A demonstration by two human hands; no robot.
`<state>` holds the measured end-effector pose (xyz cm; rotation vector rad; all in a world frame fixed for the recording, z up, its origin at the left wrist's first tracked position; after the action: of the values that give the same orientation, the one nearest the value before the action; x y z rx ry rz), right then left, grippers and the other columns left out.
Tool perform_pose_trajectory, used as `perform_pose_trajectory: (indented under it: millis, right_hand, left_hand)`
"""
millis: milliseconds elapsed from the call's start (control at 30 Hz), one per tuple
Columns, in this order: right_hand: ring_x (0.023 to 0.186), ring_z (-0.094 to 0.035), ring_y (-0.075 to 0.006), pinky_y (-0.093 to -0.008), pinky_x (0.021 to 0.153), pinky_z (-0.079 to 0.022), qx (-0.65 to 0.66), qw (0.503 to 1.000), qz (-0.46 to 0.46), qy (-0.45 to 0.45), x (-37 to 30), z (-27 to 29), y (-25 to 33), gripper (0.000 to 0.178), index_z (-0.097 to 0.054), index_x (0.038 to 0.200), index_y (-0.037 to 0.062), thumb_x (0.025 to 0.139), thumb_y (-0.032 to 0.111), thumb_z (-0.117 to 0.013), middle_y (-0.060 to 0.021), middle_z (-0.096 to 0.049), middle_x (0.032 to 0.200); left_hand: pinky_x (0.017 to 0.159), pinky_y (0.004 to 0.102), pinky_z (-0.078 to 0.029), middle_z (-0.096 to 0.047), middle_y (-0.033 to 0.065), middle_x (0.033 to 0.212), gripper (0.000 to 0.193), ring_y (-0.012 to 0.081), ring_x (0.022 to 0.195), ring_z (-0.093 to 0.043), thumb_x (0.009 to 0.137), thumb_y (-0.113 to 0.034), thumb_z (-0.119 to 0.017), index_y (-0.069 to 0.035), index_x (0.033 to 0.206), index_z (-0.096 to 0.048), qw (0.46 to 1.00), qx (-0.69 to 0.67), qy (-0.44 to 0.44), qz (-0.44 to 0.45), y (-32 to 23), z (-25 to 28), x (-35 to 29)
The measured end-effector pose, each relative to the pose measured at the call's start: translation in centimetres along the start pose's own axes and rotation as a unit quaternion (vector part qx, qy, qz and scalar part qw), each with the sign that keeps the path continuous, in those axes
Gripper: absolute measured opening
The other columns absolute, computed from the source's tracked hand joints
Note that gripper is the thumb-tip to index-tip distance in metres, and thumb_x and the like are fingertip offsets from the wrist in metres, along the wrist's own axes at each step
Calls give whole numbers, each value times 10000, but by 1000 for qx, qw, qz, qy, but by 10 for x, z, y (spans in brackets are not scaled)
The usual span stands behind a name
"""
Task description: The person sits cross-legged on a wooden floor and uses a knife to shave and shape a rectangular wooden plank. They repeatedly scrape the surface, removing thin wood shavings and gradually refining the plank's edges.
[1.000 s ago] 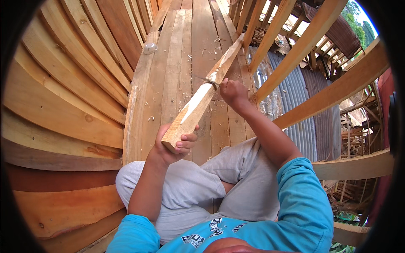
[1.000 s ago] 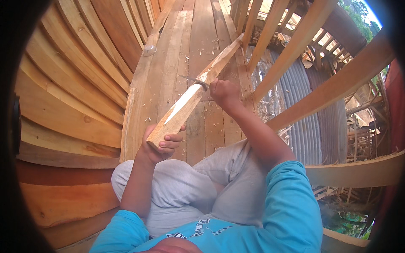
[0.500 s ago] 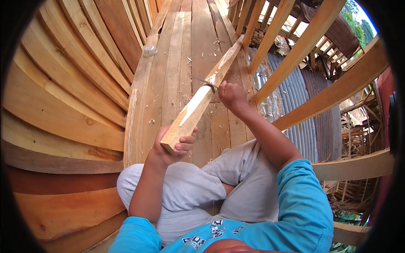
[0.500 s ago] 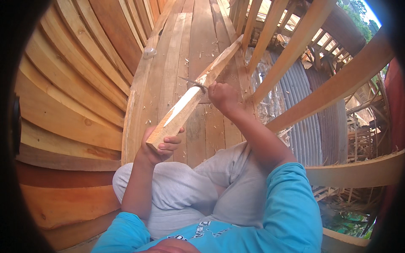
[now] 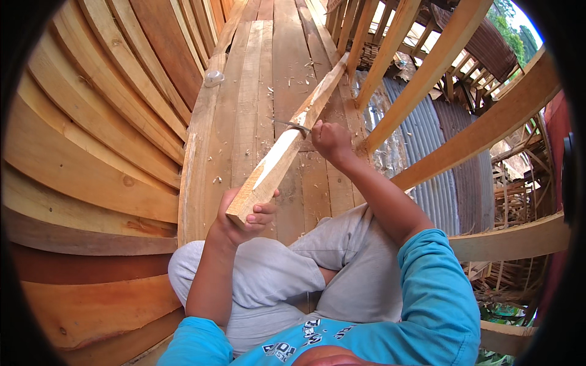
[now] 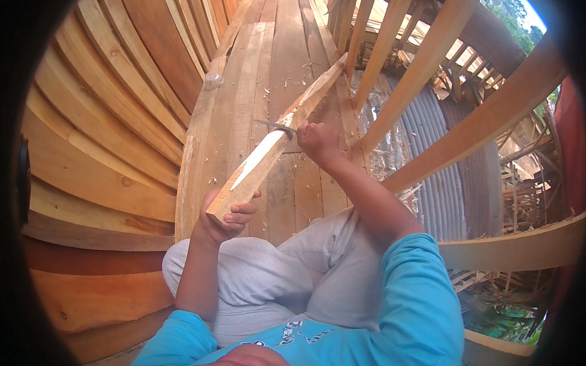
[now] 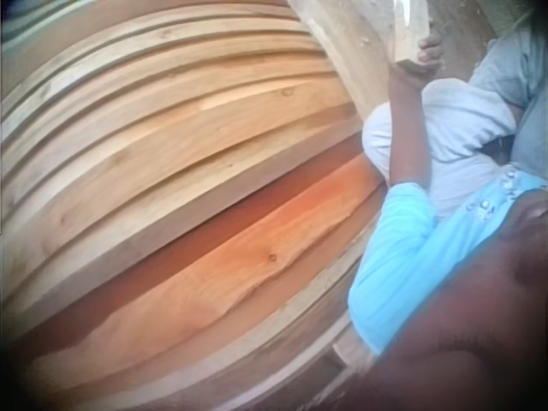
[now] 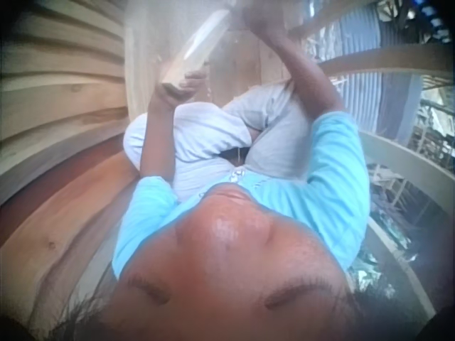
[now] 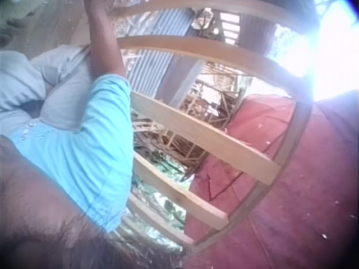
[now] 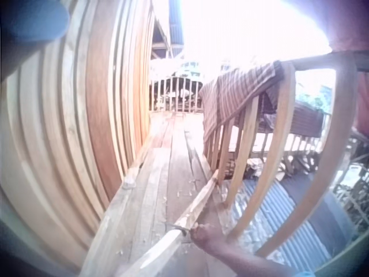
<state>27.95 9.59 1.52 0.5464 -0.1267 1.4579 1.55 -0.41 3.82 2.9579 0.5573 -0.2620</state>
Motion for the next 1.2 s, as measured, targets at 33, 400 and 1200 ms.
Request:
perform_pose_trajectory:
  millis: [33, 400, 1200]
  right_hand:
    - [528, -617, -416, -504, 546, -508, 16, 1000, -11, 5, -5, 1, 5, 531, -636, 578, -2, 950, 272, -374, -235, -613, 597]
    - [517, -618, -396, -495, 545, -514, 31, 1000, 2, 4, -8, -4, 8, 519, -646, 570, 32, 946, 283, -391, -228, -603, 570]
    - [492, -612, -369, -481, 511, -498, 58, 985, 106, 126, -61, 31, 93, 543, -618, 551, 48, 975, 288, -380, -204, -596, 547]
  left_hand:
    - [427, 292, -450, -465, 107, 750, 492, 203, 539, -504, 985, -306, -315, 102, 1229, -442, 1000, 11, 5, 1, -7, 1, -3]
    - [410, 271, -458, -461, 102, 748, 493, 181, 538, -510, 978, -309, -331, 95, 1253, -388, 998, 65, -15, -15, -5, 13, -4]
    - [377, 244, -404, -547, 46, 611, 490, 119, 398, -497, 1049, -429, -324, -18, 1094, -587, 804, 476, -337, -112, -14, 16, -17]
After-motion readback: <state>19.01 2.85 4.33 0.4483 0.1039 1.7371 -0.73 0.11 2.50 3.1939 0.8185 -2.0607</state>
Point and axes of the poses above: each hand's wrist, its own x-axis towards the middle knuckle, its own z-axis out of the back of the hand, y = z × x, the point moved 3 cm from there along x, towards the middle knuckle
